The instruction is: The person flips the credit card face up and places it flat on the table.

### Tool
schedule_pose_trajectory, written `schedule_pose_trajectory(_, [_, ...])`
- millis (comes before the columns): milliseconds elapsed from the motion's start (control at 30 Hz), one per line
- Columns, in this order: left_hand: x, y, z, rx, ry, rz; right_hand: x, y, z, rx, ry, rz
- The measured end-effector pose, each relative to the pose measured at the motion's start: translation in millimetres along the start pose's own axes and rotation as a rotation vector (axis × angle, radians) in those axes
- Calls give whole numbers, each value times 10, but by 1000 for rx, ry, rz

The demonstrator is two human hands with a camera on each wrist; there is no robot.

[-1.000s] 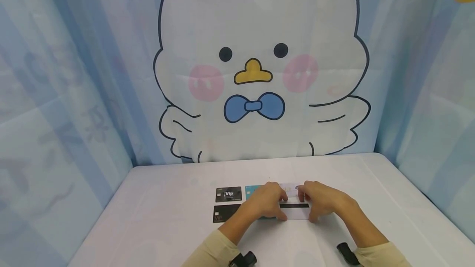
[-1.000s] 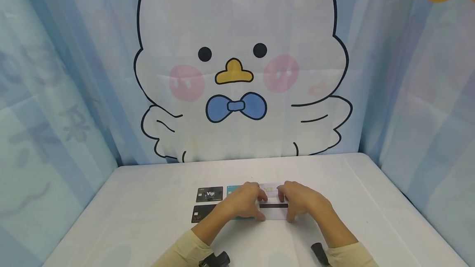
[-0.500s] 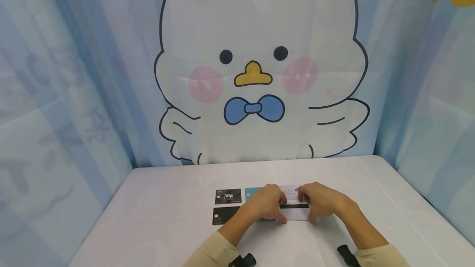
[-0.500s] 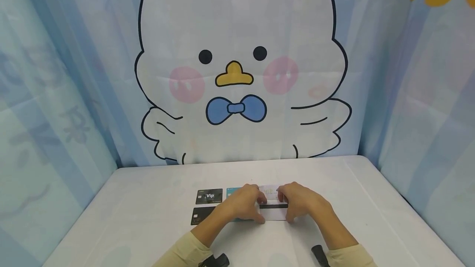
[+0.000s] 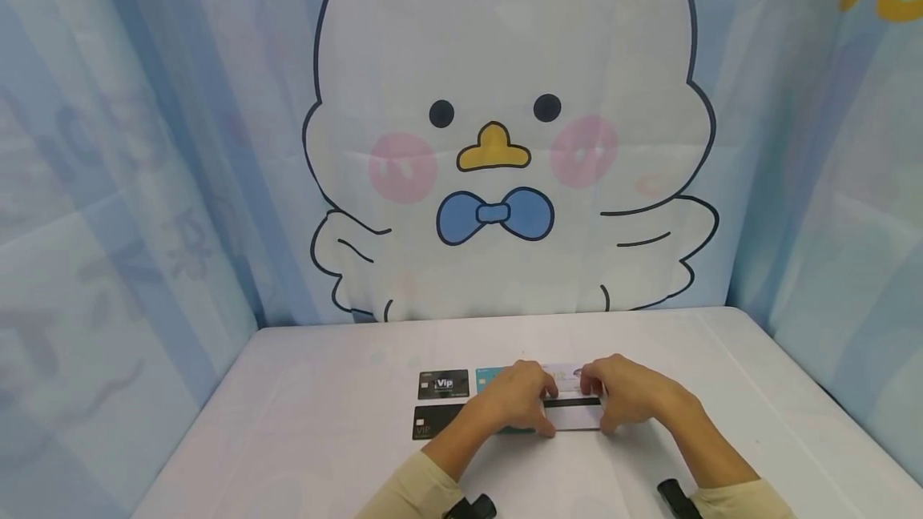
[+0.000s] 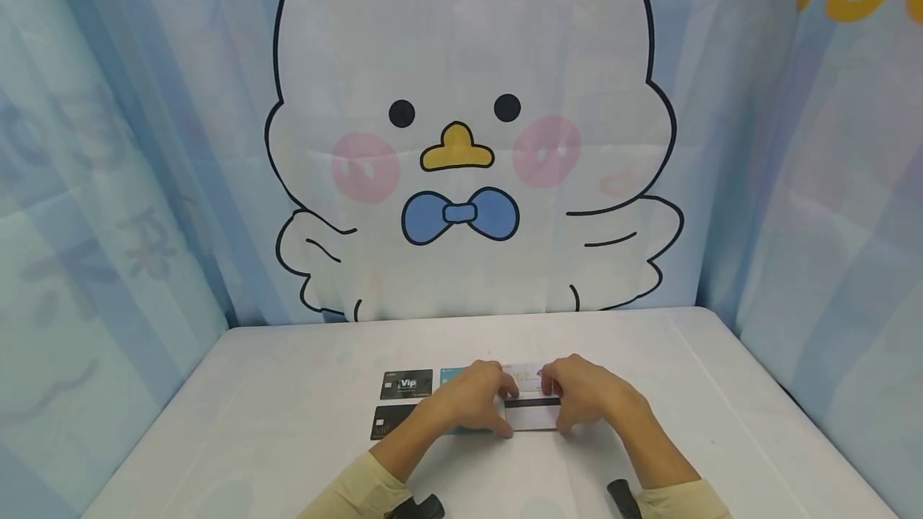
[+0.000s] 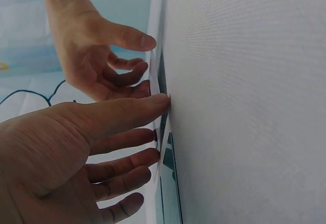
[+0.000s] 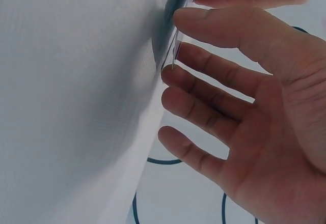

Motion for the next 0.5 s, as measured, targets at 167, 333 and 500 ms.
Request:
schedule_pose_trajectory(167, [-29, 16, -22, 4, -12, -5, -38, -7, -17, -45, 1, 23])
schedule_pose_trajectory(333, [-77, 17, -43, 1, -36, 9, -107, -43, -61, -118, 0, 57])
schedule_pose_trajectory(500, [-116, 6, -78, 0, -106, 15, -128, -50, -58, -144, 23, 61])
Point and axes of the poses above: each hand's wrist, its own y-axis towards the middle knuckle, its own x-axis out of the palm, z = x × y, the point moved 10 cm from there along y, towards the middle knuckle, and after that the axes turned 3 degrees about -y, right-handed, at the moved point
